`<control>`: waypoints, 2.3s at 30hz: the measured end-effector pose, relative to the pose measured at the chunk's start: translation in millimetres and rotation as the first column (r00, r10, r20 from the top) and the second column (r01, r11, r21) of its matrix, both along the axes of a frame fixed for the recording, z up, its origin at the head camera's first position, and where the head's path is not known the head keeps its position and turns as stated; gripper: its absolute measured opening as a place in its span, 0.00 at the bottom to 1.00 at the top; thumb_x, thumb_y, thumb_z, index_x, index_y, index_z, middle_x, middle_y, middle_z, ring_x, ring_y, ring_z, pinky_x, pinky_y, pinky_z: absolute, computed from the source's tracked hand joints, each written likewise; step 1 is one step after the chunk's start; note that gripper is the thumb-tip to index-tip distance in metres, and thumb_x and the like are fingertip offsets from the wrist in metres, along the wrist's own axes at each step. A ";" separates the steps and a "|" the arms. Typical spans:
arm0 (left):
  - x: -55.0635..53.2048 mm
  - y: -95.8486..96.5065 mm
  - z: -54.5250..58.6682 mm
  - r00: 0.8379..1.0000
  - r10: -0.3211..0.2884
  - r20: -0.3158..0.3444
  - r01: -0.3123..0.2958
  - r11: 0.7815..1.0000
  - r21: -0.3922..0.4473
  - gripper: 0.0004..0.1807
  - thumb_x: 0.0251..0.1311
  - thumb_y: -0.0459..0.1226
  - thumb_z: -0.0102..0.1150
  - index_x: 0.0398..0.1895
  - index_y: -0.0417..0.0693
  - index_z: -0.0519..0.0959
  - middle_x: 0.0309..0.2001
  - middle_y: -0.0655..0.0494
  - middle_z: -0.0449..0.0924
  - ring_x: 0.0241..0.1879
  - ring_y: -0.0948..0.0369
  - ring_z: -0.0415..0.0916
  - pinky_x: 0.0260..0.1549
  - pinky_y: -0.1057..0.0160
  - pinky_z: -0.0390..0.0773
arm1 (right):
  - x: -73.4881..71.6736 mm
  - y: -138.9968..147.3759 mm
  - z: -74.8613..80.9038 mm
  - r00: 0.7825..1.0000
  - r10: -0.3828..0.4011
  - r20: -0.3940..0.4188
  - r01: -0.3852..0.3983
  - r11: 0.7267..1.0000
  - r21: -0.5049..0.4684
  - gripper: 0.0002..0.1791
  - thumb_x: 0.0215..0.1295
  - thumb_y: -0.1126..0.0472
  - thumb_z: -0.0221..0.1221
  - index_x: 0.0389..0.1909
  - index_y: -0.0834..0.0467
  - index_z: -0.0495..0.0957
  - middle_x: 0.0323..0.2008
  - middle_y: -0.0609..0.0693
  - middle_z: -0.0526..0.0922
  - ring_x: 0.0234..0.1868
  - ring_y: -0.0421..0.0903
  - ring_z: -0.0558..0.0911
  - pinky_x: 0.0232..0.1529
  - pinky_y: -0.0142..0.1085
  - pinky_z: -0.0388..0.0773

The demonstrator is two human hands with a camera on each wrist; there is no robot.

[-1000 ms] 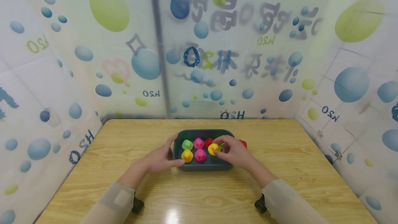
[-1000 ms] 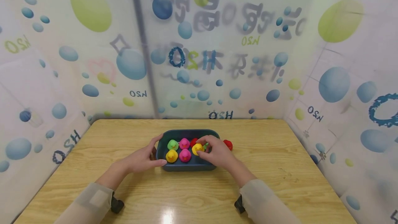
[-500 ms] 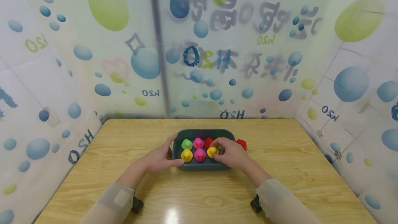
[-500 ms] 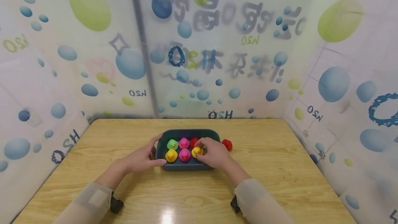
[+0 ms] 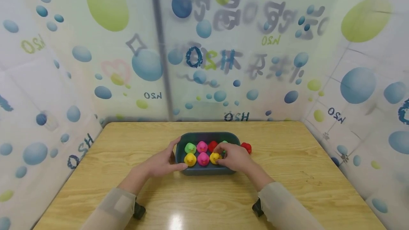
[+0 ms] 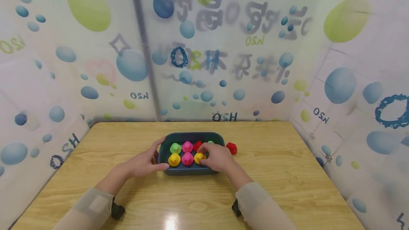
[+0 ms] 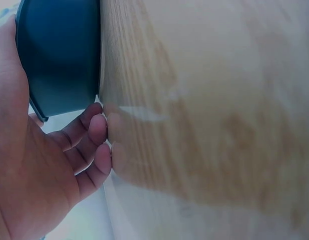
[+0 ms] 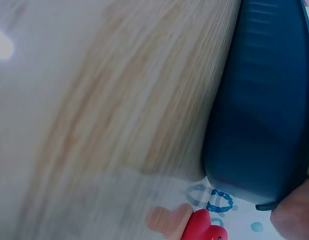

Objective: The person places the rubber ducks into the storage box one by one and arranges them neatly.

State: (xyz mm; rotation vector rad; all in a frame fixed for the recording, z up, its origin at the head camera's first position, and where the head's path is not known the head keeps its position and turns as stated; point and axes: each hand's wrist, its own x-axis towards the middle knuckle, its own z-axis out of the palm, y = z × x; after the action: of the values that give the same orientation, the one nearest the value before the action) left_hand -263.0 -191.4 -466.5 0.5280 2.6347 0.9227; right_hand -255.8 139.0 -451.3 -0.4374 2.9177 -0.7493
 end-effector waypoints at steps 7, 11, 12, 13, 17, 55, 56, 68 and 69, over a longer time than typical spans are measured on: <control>1.7 -0.5 0.1 1.000 0.001 -0.007 -0.001 1.000 -0.007 0.65 0.64 0.69 0.70 0.92 0.64 0.40 0.60 0.45 0.84 0.55 0.54 0.82 0.66 0.39 0.80 | 0.4 -1.7 -0.2 1.000 -0.009 0.001 0.009 1.000 0.004 0.14 0.66 0.51 0.78 0.50 0.42 0.87 0.48 0.40 0.89 0.40 0.39 0.81 0.48 0.41 0.82; 1.8 -0.7 -0.3 1.000 0.003 -0.005 -0.003 1.000 -0.006 0.64 0.64 0.69 0.70 0.92 0.64 0.40 0.61 0.45 0.84 0.55 0.54 0.82 0.66 0.40 0.80 | 0.5 -2.1 -0.4 1.000 -0.003 0.001 0.003 1.000 0.010 0.14 0.67 0.51 0.77 0.50 0.42 0.87 0.48 0.39 0.88 0.41 0.40 0.82 0.49 0.41 0.82; 1.7 -0.7 -0.2 1.000 0.004 -0.005 -0.004 1.000 -0.005 0.64 0.64 0.69 0.70 0.92 0.64 0.40 0.61 0.45 0.84 0.55 0.54 0.82 0.67 0.39 0.80 | 0.3 -2.2 -0.7 1.000 -0.002 0.002 0.002 1.000 0.011 0.14 0.67 0.51 0.77 0.50 0.42 0.87 0.48 0.39 0.88 0.41 0.40 0.81 0.50 0.41 0.82; 1.8 -0.8 -0.1 1.000 0.004 -0.004 -0.004 1.000 -0.002 0.65 0.65 0.68 0.70 0.92 0.64 0.40 0.62 0.44 0.84 0.56 0.53 0.82 0.67 0.39 0.80 | 0.1 -2.2 -1.0 1.000 -0.002 0.003 0.002 1.000 0.012 0.14 0.67 0.50 0.77 0.50 0.41 0.87 0.48 0.39 0.88 0.41 0.40 0.81 0.50 0.41 0.82; 2.1 -1.0 0.5 1.000 0.007 -0.004 -0.007 1.000 0.002 0.64 0.65 0.68 0.70 0.92 0.64 0.40 0.63 0.43 0.84 0.57 0.52 0.83 0.68 0.39 0.79 | -0.6 -2.1 -1.3 1.000 0.003 0.005 -0.003 1.000 0.012 0.14 0.67 0.50 0.78 0.50 0.41 0.87 0.48 0.39 0.88 0.41 0.40 0.81 0.50 0.42 0.81; 1.6 0.6 -2.4 1.000 0.000 -0.017 0.000 1.000 -0.006 0.64 0.64 0.69 0.69 0.92 0.66 0.40 0.61 0.45 0.84 0.55 0.54 0.82 0.66 0.39 0.80 | 1.4 33.1 -5.9 0.997 -0.013 -0.079 -0.021 0.911 -0.411 0.15 0.74 0.61 0.71 0.59 0.56 0.85 0.55 0.54 0.86 0.56 0.54 0.84 0.58 0.45 0.83; 1.4 0.6 -2.8 1.000 -0.002 -0.017 0.002 1.000 -0.003 0.64 0.64 0.69 0.69 0.92 0.66 0.40 0.61 0.46 0.84 0.55 0.54 0.82 0.66 0.40 0.80 | 1.3 36.8 -5.2 0.996 -0.019 -0.091 -0.019 0.913 -0.407 0.15 0.74 0.62 0.71 0.59 0.57 0.85 0.55 0.56 0.86 0.56 0.55 0.84 0.58 0.45 0.84; 0.9 0.1 -2.1 1.000 0.001 -0.018 -0.001 1.000 0.000 0.64 0.65 0.69 0.69 0.92 0.66 0.40 0.59 0.46 0.84 0.53 0.55 0.81 0.65 0.41 0.80 | -5.7 92.1 1.8 0.987 -0.119 -0.112 0.070 0.927 -0.369 0.16 0.78 0.60 0.68 0.62 0.57 0.84 0.59 0.58 0.85 0.53 0.52 0.85 0.54 0.36 0.82; 1.0 0.2 -1.9 1.000 0.001 -0.018 -0.001 1.000 0.000 0.64 0.65 0.69 0.69 0.92 0.66 0.40 0.59 0.46 0.84 0.53 0.55 0.81 0.65 0.41 0.80 | -6.7 96.9 1.9 0.986 -0.125 -0.111 0.076 0.927 -0.366 0.16 0.78 0.60 0.67 0.63 0.58 0.84 0.60 0.59 0.85 0.54 0.53 0.85 0.55 0.37 0.81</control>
State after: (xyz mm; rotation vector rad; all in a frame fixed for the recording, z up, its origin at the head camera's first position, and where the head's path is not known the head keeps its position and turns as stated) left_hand -261.9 -191.2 -468.4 0.5378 2.6512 0.9221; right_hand -262.5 235.8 -449.4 -0.3799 2.9401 -1.3327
